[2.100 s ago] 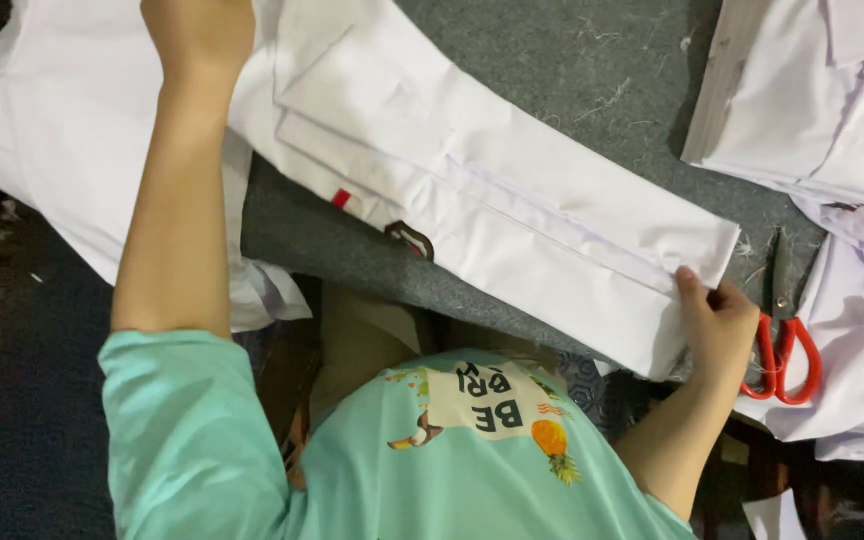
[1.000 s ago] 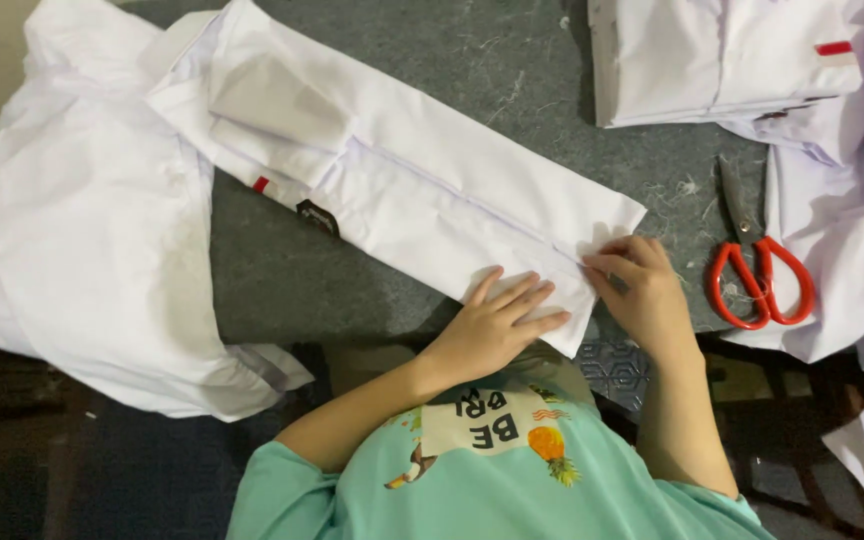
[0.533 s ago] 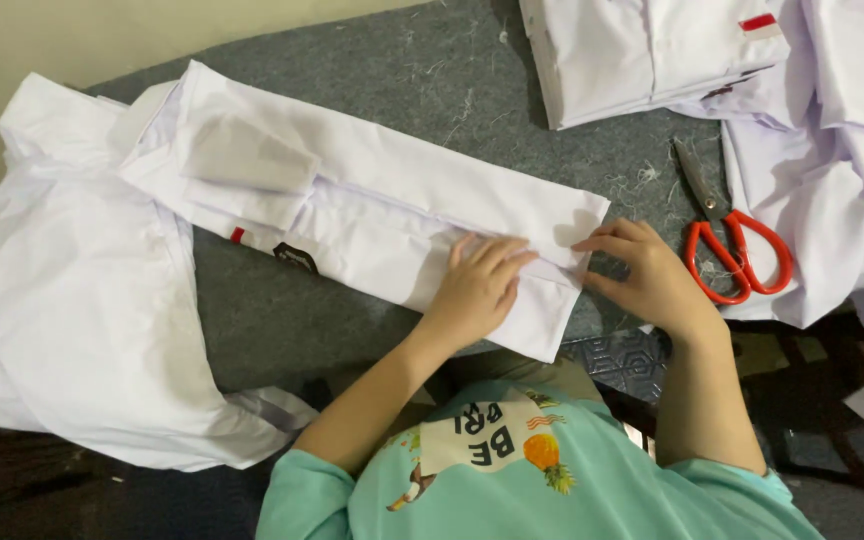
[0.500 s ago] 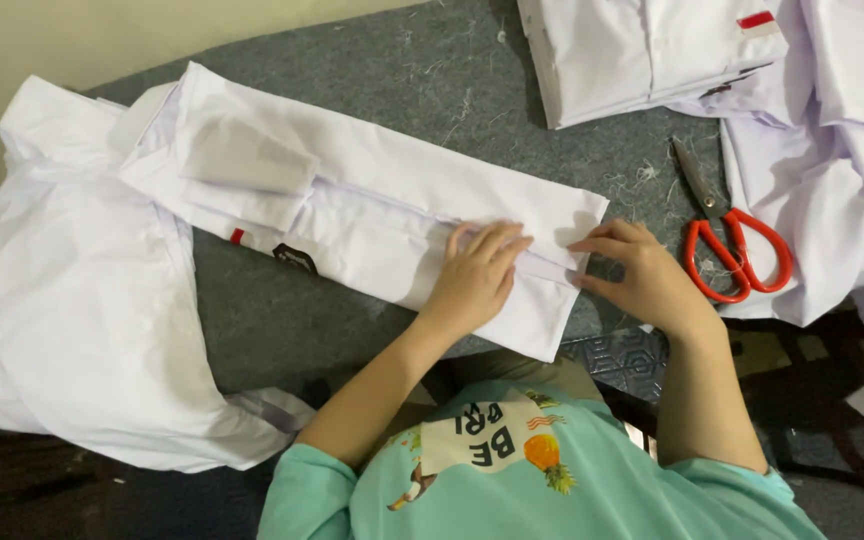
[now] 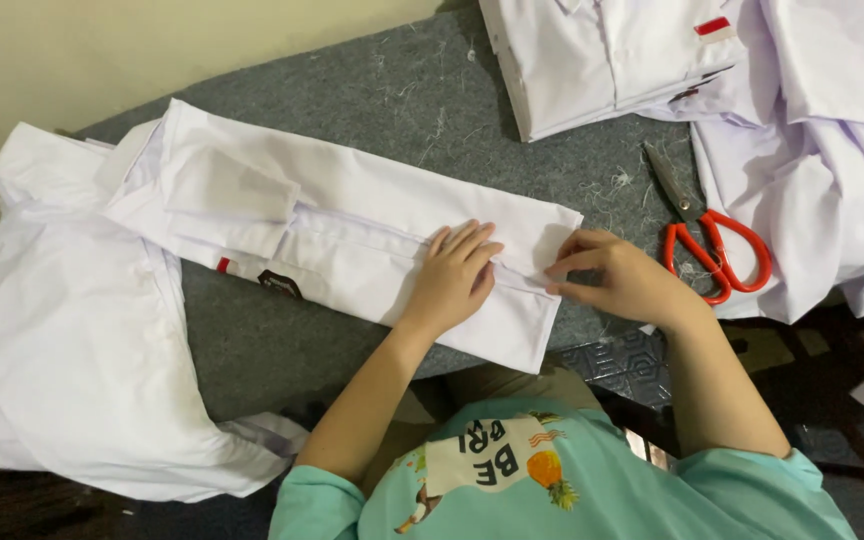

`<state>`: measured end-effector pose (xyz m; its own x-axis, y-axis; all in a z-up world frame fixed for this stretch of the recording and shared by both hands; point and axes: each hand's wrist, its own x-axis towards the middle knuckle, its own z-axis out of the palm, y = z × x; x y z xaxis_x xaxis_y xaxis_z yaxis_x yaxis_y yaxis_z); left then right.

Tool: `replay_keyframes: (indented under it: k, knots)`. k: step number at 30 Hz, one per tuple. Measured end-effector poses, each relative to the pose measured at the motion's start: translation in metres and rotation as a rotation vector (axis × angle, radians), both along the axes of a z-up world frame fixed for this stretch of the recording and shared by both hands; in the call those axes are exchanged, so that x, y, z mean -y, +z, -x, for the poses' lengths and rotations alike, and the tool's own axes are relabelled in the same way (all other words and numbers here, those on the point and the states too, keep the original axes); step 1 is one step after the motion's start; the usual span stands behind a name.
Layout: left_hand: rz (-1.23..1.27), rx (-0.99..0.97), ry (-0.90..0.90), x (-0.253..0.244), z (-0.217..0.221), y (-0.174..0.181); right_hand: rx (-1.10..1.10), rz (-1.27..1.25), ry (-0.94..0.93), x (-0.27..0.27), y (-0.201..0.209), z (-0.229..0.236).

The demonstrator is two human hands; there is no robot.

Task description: Folding a white collared shirt on a flat surface

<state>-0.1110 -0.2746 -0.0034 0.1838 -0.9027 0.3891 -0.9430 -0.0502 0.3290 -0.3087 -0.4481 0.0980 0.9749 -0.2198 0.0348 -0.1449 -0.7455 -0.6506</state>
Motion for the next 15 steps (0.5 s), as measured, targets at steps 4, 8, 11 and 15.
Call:
replay_keyframes:
  k: [4, 8, 11, 15]
  knots:
    - [-0.02, -0.033, -0.097, 0.015, 0.018, -0.001, 0.143, 0.006, -0.158, 0.031, -0.017, 0.005]
    - [0.083, -0.017, -0.135, 0.03, 0.04, -0.013, 0.164, 0.035, -0.301, 0.065, -0.07, -0.001]
    - [0.094, -0.084, -0.163, 0.025, 0.044, -0.004, 0.149, -0.082, -0.204, 0.044, -0.039, -0.009]
    - [0.071, -0.204, -0.222, 0.023, 0.032, 0.015, 0.181, -0.136, -0.232, 0.05, -0.053, -0.014]
